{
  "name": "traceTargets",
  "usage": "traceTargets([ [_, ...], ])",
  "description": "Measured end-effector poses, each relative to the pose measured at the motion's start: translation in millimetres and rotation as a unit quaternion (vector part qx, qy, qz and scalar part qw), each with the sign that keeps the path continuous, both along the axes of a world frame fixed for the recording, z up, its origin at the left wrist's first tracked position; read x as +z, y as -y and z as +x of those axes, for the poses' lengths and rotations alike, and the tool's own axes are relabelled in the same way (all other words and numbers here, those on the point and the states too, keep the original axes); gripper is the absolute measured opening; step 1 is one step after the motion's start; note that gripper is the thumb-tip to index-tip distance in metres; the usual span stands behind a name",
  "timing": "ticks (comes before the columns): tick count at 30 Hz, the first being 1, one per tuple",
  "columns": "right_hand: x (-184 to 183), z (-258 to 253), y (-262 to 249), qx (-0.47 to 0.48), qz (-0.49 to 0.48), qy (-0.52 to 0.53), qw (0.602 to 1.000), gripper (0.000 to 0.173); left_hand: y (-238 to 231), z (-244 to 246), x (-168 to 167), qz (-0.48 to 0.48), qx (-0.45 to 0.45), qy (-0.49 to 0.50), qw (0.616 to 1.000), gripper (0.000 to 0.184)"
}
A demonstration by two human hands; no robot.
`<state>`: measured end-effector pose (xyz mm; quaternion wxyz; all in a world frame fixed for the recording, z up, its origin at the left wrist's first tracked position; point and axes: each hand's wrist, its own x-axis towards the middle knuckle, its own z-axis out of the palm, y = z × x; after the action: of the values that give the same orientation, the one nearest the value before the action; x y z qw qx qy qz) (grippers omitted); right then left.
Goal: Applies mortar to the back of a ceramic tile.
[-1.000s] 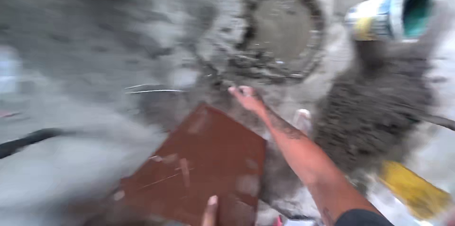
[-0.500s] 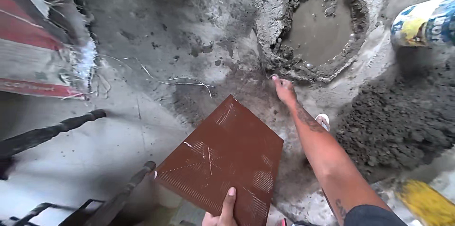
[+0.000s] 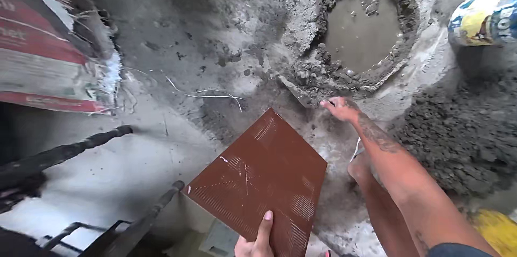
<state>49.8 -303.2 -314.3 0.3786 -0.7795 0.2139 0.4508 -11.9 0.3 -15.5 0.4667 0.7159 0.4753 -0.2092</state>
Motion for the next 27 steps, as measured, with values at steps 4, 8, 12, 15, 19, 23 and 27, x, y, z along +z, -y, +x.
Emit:
traceTargets([
  [4, -6.4, -0.2, 26.3, 0.003, -0.025, -0.011, 1.0, 0.064, 3.2, -4.4, 0.2, 0.009, 0.014, 0.014, 1.0, 0.015],
  [8, 42.7, -16.4, 30.6, -0.08, 0.035, -0.054, 0.995, 0.062, 8.7, -5.9, 1.6, 0.009, 0.025, -0.002, 1.0, 0.014],
  [12, 102.1, -20.6, 12.8, -0.182, 0.117, -0.011, 0.976, 0.048, 12.4, -6.2, 1.6, 0.009, 0.043, -0.013, 0.999, 0.011],
  [15, 123.8, -12.7, 5.5, -0.276, 0.087, 0.059, 0.955, 0.042, 13.8, -9.0, 1.3, -0.001, 0.039, -0.017, 0.999, 0.011],
  [19, 94.5, 32.9, 24.6, -0.363, -0.003, 0.082, 0.928, 0.06, 8.9, -8.4, -1.2, -0.035, 0.025, 0.004, 0.999, 0.012],
  [23, 38.7, 71.4, 53.2, -0.437, -0.07, 0.05, 0.895, 0.067, 3.1, -9.3, -3.5, -0.036, 0.019, 0.01, 0.999, 0.014],
  [27, 28.9, 82.3, 66.6, -0.461, -0.073, -0.052, 0.883, 0.07, 5.6, -4.0, -2.7, -0.016, 0.015, -0.007, 1.0, 0.014],
])
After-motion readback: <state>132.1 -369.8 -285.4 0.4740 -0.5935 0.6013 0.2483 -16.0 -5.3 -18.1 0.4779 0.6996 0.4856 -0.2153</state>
